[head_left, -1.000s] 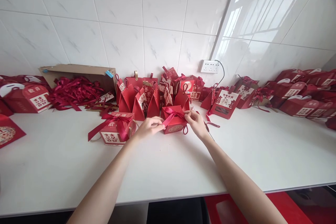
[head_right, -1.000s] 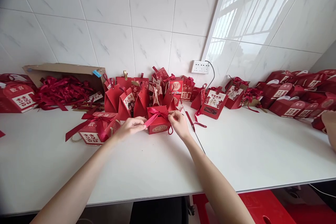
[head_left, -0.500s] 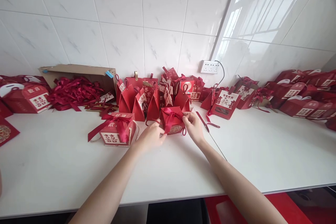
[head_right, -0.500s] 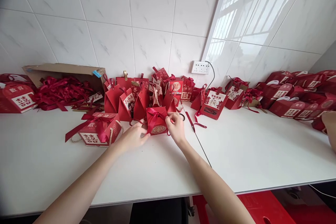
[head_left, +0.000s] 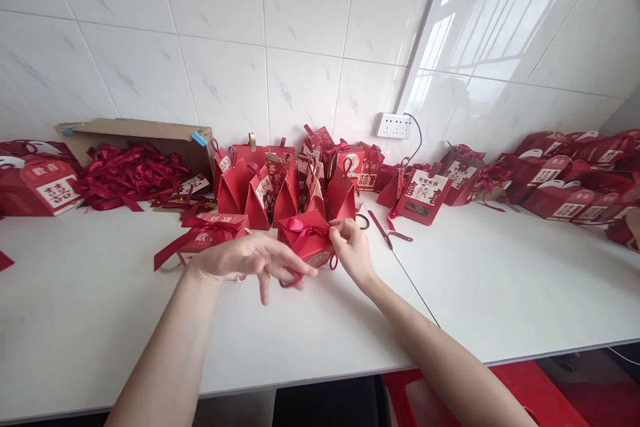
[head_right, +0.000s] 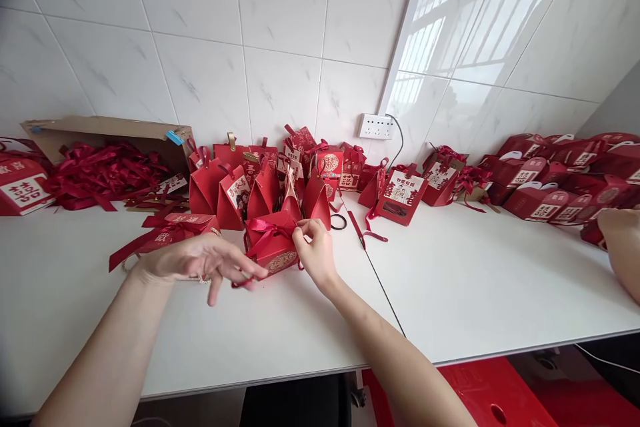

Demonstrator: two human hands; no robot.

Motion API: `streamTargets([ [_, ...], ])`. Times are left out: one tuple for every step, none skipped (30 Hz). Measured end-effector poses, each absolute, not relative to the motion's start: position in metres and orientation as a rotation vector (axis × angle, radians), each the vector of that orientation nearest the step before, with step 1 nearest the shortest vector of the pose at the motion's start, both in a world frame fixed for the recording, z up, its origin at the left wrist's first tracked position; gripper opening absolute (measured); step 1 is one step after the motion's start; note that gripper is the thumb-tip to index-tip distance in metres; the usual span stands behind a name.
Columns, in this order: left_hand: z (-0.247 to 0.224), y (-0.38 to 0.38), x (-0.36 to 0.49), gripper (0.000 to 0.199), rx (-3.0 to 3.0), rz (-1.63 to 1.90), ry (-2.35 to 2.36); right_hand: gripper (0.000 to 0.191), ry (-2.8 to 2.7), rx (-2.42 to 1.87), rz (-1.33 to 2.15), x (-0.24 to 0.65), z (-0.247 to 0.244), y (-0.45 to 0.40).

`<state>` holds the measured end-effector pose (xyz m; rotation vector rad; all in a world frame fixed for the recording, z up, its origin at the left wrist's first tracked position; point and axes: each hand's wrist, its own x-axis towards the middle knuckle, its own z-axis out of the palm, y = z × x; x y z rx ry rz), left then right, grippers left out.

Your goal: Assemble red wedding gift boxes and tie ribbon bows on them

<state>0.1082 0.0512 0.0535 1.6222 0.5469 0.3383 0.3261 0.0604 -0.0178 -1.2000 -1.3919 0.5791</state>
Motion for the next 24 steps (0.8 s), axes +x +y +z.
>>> streamTargets([
  [0.053,0.053,0.106,0.063,1.594,0.441,0.614,0.022,-1.374,-1.213,0.611,0.326,-0.017,0.06],
  [0.051,0.056,0.105,0.057,1.571,0.597,0.727,0.022,-1.357,-1.223,0.639,0.327,-0.016,0.06],
  [0.048,0.059,0.107,0.05,1.551,0.801,0.879,0.022,-1.344,-1.228,0.663,0.327,-0.015,0.06],
  [0.045,0.062,0.11,0.043,1.543,1.038,1.054,0.022,-1.337,-1.231,0.68,0.327,-0.014,0.06],
  [0.041,0.065,0.115,0.038,1.547,1.272,1.23,0.021,-1.335,-1.234,0.689,0.328,-0.013,0.059],
  [0.038,0.067,0.121,0.035,1.574,1.467,1.378,0.021,-1.336,-1.239,0.692,0.328,-0.012,0.059],
  [0.035,0.068,0.127,0.033,1.627,1.583,1.491,0.021,-1.336,-1.244,0.691,0.328,-0.012,0.059],
  [0.032,0.068,0.133,0.032,1.694,1.596,1.569,0.021,-1.336,-1.248,0.689,0.327,-0.012,0.058],
  [0.029,0.069,0.138,0.032,1.757,1.506,1.61,0.021,-1.334,-1.249,0.689,0.327,-0.012,0.058],
  [0.025,0.068,0.142,0.034,1.798,1.359,1.616,0.021,-1.331,-1.246,0.689,0.327,-0.012,0.059],
  [0.022,0.068,0.145,0.036,1.812,1.207,1.598,0.021,-1.331,-1.24,0.687,0.327,-0.013,0.059],
  [0.018,0.068,0.148,0.038,1.819,1.085,1.566,0.022,-1.335,-1.23,0.679,0.327,-0.014,0.06],
  [0.015,0.068,0.15,0.04,1.829,1.017,1.532,0.022,-1.341,-1.214,0.666,0.328,-0.015,0.06],
  [0.011,0.068,0.152,0.04,1.852,1.006,1.49,0.023,-1.347,-1.191,0.645,0.329,-0.016,0.061],
  [0.006,0.069,0.155,0.04,1.886,1.037,1.448,0.024,-1.356,-1.162,0.617,0.331,-0.017,0.061],
  [0.002,0.07,0.157,0.039,1.928,1.092,1.413,0.024,-1.371,-1.126,0.58,0.333,-0.018,0.062],
  [-0.003,0.071,0.16,0.038,1.975,1.154,1.38,0.025,-1.4,-1.087,0.531,0.335,-0.019,0.063],
  [-0.007,0.072,0.162,0.039,2.018,1.218,1.352,0.025,-1.437,-1.051,0.474,0.336,-0.021,0.064],
  [-0.01,0.073,0.164,0.039,2.049,1.278,1.337,0.025,-1.48,-1.024,0.416,0.338,-0.022,0.064],
  [-0.013,0.074,0.166,0.038,2.066,1.333,1.333,0.025,-1.526,-1.008,0.366,0.34,-0.023,0.065],
  [-0.016,0.075,0.168,0.036,2.06,1.386,1.336,0.024,-1.569,-1.002,0.333,0.341,-0.024,0.066],
  [-0.017,0.077,0.169,0.032,2.031,1.431,1.335,0.023,-1.606,-1.002,0.32,0.342,-0.025,0.068],
  [-0.018,0.077,0.169,0.029,1.981,1.462,1.335,0.022,-1.637,-1.004,0.324,0.342,-0.026,0.069],
  [-0.017,0.078,0.17,0.026,1.922,1.479,1.336,0.021,-1.664,-1.003,0.336,0.343,-0.027,0.069],
])
